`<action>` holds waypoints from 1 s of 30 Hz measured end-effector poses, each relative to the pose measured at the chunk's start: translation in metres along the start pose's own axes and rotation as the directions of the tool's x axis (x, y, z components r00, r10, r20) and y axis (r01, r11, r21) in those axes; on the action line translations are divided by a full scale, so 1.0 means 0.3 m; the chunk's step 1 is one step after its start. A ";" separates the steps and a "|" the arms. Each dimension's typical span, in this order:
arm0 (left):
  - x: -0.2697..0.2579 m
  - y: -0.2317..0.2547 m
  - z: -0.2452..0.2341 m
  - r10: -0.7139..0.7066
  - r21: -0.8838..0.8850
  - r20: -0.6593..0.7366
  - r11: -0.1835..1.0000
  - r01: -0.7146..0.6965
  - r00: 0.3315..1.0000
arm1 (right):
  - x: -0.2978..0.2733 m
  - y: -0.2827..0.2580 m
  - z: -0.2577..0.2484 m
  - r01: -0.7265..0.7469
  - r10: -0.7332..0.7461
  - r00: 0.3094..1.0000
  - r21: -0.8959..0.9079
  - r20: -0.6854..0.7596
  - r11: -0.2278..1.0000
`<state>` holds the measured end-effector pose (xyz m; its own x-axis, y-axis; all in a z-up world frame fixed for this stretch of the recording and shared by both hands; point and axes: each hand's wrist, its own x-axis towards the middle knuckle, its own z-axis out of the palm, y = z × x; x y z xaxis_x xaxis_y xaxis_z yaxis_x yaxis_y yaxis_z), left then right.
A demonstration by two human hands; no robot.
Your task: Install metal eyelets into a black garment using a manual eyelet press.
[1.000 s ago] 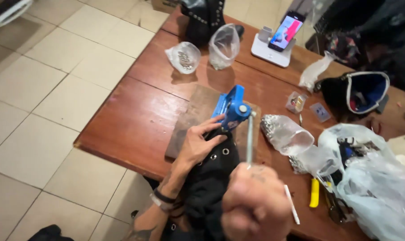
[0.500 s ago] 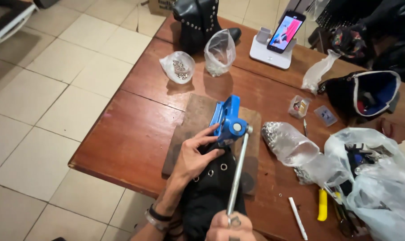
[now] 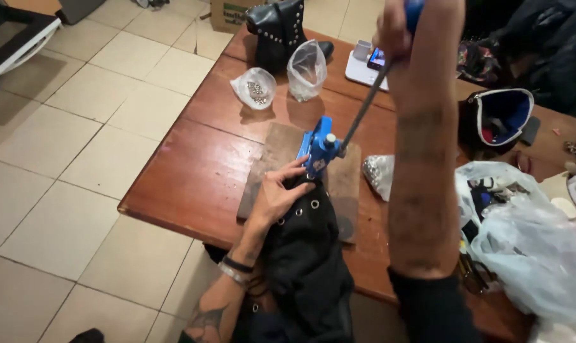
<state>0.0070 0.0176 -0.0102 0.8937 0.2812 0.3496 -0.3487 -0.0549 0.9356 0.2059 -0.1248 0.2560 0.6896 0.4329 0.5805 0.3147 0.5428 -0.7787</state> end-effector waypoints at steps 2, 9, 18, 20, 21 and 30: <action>0.001 0.003 0.002 -0.025 -0.035 0.009 0.999 0.026 1.000 | 0.022 0.065 -0.078 -0.095 0.081 0.994 0.201 0.075 0.975; 0.000 0.019 0.009 -0.014 0.019 0.006 1.000 0.014 1.000 | -0.627 -0.109 -0.044 -0.100 0.295 0.935 0.653 -0.196 0.751; -0.029 0.011 0.046 -0.070 0.060 0.024 0.996 0.069 0.997 | -1.380 -0.307 0.109 0.265 0.328 0.895 0.952 -0.302 0.155; -0.045 0.068 0.055 -0.113 0.004 0.070 0.994 0.113 0.991 | -1.454 -0.357 0.121 0.311 0.319 0.885 0.940 -0.340 0.138; -0.054 0.079 0.053 -0.133 0.035 0.072 0.991 0.130 0.989 | -1.487 -0.381 0.131 0.314 0.316 0.886 0.941 -0.339 0.130; -0.056 0.165 0.051 -0.171 -0.009 0.031 0.985 0.171 0.985 | -1.528 -0.510 0.179 0.136 0.193 0.970 0.987 -0.150 0.083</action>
<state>-0.0209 -0.0045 0.0310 0.9484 0.2566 0.1861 -0.1931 0.0022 0.9812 -0.1934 -0.3675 0.1219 0.8272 0.4168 0.3768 -0.5239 0.8146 0.2490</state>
